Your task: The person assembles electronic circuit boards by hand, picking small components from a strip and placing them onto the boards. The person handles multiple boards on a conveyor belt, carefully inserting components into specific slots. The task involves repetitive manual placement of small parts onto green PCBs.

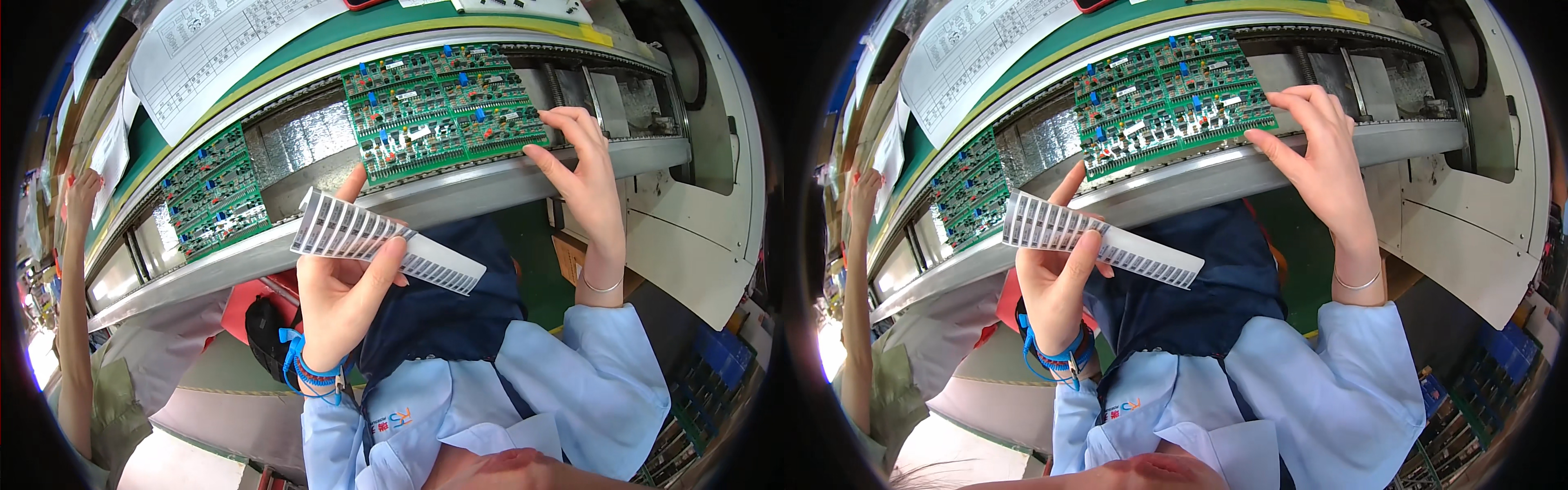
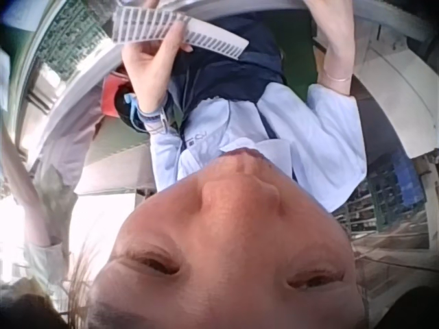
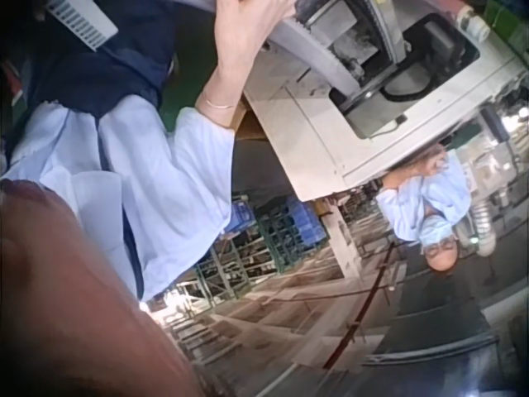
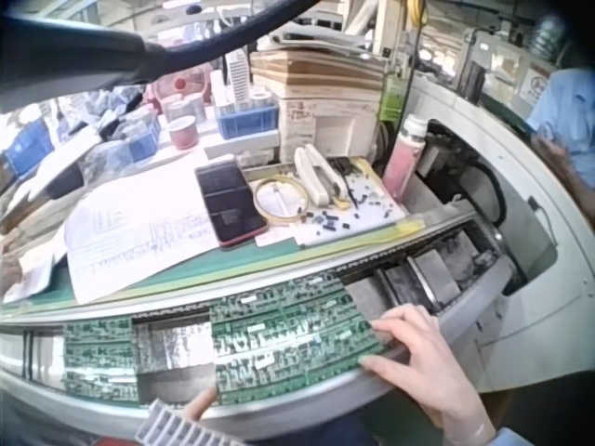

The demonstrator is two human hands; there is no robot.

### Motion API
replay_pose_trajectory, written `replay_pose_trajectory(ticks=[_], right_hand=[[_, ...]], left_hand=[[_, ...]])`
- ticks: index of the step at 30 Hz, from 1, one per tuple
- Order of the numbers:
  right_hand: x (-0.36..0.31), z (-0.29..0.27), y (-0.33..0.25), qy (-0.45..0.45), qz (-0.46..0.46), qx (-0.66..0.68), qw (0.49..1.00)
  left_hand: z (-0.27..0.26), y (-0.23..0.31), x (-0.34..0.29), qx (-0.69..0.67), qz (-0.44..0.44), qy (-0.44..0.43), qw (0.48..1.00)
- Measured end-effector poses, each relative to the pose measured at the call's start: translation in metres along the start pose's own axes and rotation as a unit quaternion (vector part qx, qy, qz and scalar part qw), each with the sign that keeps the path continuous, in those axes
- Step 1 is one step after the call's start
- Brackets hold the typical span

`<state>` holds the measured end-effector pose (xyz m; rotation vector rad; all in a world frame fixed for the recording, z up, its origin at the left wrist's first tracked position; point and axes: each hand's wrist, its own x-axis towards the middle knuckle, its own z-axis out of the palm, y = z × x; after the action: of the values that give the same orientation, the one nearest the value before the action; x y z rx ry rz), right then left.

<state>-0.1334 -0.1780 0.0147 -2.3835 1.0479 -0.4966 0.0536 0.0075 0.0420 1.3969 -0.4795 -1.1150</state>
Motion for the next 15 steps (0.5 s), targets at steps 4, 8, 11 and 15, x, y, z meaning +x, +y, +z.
replay_pose_trajectory(ticks=[4,8,11,15], right_hand=[[0.0004,-0.0010,0.0009,0.001,0.003,0.006,1.000],[0.0001,-0.0012,0.0052,0.002,0.002,0.009,1.000],[0.0001,-0.0034,0.0072,0.005,0.004,0.012,1.000],[0.0015,-0.0026,0.0093,0.008,-0.002,0.014,1.000]], left_hand=[[0.0023,0.0007,0.0000,-0.011,0.001,0.003,1.000],[0.0048,-0.0006,0.0011,-0.019,-0.001,0.003,1.000],[0.0061,0.0001,0.0019,-0.014,0.000,-0.003,1.000],[0.0062,0.0003,0.0012,-0.014,-0.005,-0.003,1.000]])
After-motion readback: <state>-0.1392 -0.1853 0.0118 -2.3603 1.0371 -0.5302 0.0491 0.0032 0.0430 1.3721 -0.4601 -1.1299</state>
